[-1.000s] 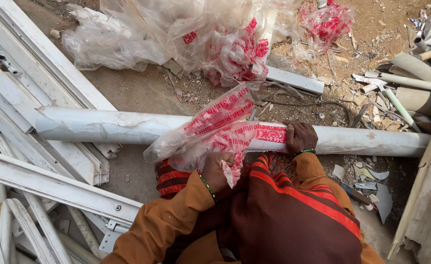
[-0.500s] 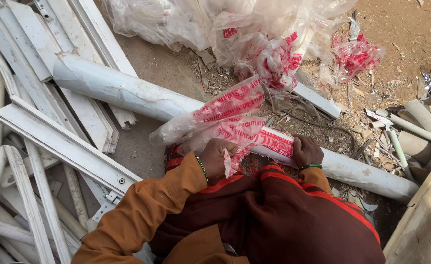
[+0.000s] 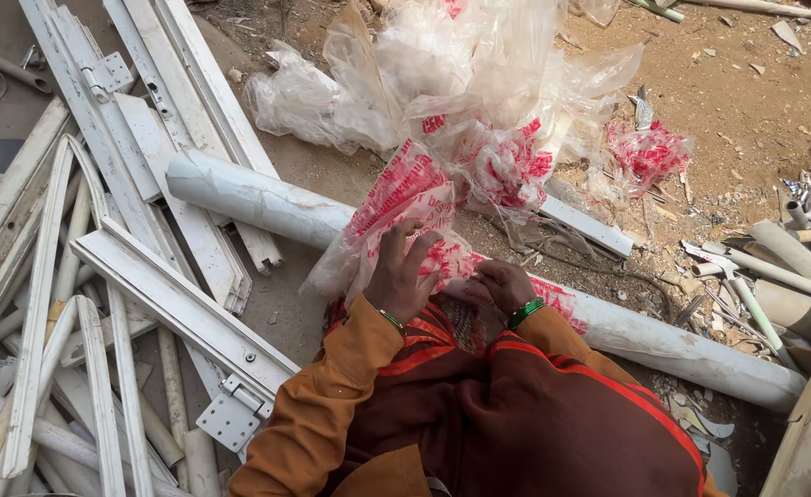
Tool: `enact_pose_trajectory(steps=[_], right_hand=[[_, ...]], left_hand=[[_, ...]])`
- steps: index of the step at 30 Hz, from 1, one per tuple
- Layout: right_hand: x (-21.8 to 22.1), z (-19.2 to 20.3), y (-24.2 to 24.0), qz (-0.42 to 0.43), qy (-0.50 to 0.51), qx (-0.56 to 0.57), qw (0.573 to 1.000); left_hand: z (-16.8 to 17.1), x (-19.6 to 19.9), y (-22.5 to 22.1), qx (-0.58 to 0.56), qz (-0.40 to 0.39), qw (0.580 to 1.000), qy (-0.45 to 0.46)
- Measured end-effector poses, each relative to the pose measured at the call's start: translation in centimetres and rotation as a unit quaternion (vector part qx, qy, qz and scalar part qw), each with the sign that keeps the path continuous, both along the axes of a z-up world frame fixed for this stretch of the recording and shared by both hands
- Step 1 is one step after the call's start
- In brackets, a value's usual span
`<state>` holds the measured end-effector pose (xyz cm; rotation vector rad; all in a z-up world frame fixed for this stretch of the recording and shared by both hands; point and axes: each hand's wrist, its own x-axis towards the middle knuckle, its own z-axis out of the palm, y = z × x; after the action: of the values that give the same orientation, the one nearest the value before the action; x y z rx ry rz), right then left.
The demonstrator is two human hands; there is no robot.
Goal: The person wraps a plastic pipe with red-lettered plastic film by hand and uses a small saw to cut the film as they progress.
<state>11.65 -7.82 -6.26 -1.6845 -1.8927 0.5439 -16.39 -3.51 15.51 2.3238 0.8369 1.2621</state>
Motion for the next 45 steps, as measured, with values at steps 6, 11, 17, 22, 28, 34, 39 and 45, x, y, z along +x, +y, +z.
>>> enact_pose_trajectory(steps=[6,11,17,22,28,34,39,45], right_hand=[[1.8,-3.5,2.4,-0.037,0.006,-0.173,0.984],[0.2,-2.1,3.7,0.066,-0.336,-0.143,0.929],[-1.4,1.7,1.8,-0.088,0.129,-0.03,0.987],[-1.4,1.9,2.4,-0.134,0.094,-0.057,0.985],[-0.9,-0.2,3.6,-0.155,0.237,-0.112,0.953],[0.5,-1.4,6.7,-0.126,0.08,-0.018,0.989],[1.4,-2.8,7.8,-0.101,-0.087,0.041,0.99],[6.5,-3.4,8.7,-0.258,0.063,-0.116,0.957]], left_hand=[[-5.2,5.4,-9.0,0.02,0.02,0.997,0.068],[-14.4,9.6,-4.7,-0.169,0.174,0.967,0.08],[-21.0,10.3,-0.8,-0.185,0.15,0.967,0.093],[-22.7,10.2,0.9,-0.202,0.106,0.967,0.116],[-20.9,11.1,-0.2,-0.2,0.112,0.972,0.041],[-21.1,9.4,-2.5,-0.174,0.094,0.98,0.012],[-19.2,8.3,-3.5,-0.272,0.078,0.958,-0.051],[-17.9,5.3,-7.1,-0.287,-0.023,0.954,-0.078]])
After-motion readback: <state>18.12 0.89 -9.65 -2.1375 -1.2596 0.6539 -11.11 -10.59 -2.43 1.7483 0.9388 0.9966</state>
